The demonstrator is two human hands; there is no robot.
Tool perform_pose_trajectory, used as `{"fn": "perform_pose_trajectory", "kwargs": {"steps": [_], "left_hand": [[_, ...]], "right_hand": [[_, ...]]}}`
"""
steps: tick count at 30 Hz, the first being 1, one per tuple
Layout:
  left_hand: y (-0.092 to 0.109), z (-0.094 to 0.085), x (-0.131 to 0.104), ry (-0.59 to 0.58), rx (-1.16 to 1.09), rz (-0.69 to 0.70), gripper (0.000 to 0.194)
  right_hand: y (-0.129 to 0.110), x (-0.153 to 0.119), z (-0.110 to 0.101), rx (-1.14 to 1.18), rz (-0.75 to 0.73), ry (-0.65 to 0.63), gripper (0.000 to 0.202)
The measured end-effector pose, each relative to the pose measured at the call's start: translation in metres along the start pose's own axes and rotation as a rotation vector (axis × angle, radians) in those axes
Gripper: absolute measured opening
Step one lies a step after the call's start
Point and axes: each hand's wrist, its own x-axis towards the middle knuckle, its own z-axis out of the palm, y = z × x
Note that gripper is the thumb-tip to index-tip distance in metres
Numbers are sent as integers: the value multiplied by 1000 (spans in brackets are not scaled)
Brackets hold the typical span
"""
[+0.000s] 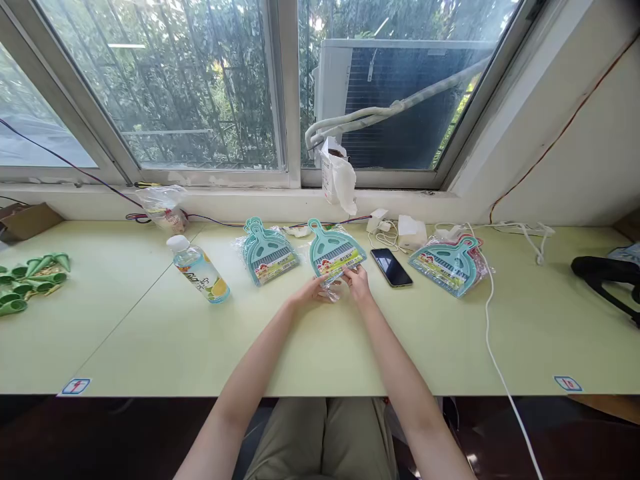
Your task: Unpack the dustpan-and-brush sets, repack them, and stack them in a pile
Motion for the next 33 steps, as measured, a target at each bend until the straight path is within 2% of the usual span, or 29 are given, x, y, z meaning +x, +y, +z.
{"fn": "perform_pose_trajectory", "kwargs": {"steps": [6, 9, 15, 33], "left_hand": [[-1, -11, 4, 240, 38, 182, 53], [-4, -12, 5, 304, 75, 207, 48], [-4, -9, 6, 301, 86, 200, 41], [1, -7, 2, 252, 135, 187, 41]], "right_hand": [[3, -1, 1, -21, -2, -2, 41], [6, 0, 0, -40, 4, -11, 43], [4, -4, 3, -62, -4, -14, 42], [4, -4, 2, -71, 22, 12, 36]]}}
